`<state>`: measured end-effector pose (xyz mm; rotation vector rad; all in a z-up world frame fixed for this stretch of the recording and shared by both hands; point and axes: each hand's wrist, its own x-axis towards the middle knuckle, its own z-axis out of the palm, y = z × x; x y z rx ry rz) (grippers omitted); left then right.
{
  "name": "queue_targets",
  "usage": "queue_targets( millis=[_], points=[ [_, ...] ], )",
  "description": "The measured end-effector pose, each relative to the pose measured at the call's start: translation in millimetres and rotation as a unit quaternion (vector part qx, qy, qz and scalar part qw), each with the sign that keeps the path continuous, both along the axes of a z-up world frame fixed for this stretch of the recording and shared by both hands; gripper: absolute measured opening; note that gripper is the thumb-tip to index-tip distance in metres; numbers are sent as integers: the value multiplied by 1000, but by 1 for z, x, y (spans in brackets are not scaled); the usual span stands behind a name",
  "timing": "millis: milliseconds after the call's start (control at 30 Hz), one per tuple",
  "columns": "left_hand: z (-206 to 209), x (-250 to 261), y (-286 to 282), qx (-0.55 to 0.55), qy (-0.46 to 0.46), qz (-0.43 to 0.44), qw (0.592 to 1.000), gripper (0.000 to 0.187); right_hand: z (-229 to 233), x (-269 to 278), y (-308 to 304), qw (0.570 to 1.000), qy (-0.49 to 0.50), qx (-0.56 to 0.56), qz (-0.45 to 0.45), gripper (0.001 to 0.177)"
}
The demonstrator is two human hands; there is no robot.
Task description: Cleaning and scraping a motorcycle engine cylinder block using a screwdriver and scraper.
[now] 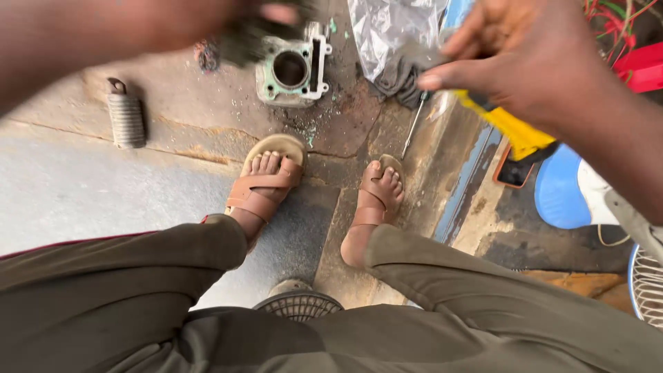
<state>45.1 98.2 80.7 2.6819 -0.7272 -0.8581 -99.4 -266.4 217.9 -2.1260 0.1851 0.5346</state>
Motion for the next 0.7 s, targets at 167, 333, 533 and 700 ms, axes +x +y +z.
queue_targets(
  millis=[167, 333, 533, 700],
  points=[
    [-15, -32, 30, 102, -49, -60, 992, 27, -98, -3, -43, 1000, -2, -7, -13, 27],
    [-97, -63, 34, 142, -64, -84, 984, 46, -179, -20, -7, 991, 108, 27, -81, 23],
    [-89, -78, -26, 76, 29, -21, 996, 139, -268, -7, 37, 952, 64, 169, -245, 28],
    [-115, -92, -81, -30, -21, 74, 997, 145, -296, -15, 63, 925, -79, 208, -309, 36]
  ],
)
